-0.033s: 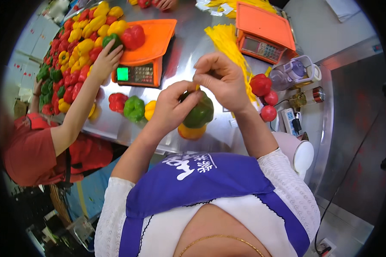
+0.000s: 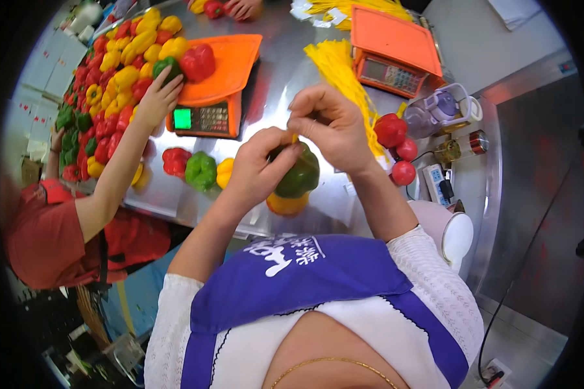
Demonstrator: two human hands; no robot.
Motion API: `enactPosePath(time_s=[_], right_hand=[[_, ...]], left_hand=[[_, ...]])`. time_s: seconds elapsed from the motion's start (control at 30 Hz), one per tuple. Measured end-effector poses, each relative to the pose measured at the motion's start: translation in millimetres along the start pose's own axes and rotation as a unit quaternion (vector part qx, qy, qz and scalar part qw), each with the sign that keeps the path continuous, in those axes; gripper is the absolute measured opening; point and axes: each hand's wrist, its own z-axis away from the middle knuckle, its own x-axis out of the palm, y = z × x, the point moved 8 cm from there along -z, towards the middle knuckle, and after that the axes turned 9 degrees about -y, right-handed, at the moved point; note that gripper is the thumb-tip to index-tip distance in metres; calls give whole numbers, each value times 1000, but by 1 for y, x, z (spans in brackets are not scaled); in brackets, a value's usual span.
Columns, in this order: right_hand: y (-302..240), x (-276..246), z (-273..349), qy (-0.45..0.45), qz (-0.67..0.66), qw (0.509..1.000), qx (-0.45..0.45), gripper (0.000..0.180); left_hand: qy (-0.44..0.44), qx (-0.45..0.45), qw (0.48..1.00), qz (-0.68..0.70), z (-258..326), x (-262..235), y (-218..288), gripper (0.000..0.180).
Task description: The person assembles skewers by threading red, yellow, and green bell peppers onto yellow plastic sticks. They pick peppers from a pile, insert them onto the sticks, and tie the ends to secure the arrangement. The process is repeated multiple times at a workstation with digital scales and other workers nearby.
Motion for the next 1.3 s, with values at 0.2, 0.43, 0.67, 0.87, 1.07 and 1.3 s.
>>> enactPosePath(time_s=[0.2,0.43,0.67,0.87,1.07,1.3], right_hand=[[2,-7,0,33,-32,999,-15,17],[29,2,-5,-7,-129,990,50,16],[125,-51,20,35,-140,978,151,49],[159,-7,70,-124,-228,936,237,85],[163,-74,50,13,-322,923,210,72],[111,-268,-51,222,-201,946,126,47]], left_hand=[[-5,11,1000,-9,1,-2,-1,14],[-36,-56,987,143,18,25,-55,110],[67,-96,919,376,2,17,-98,62],[144,-111,856,484,-26,-6,-115,51],[98,-94,940,312,-38,6,-98,57],[-27,-186,933,307,10,42,-123,38]])
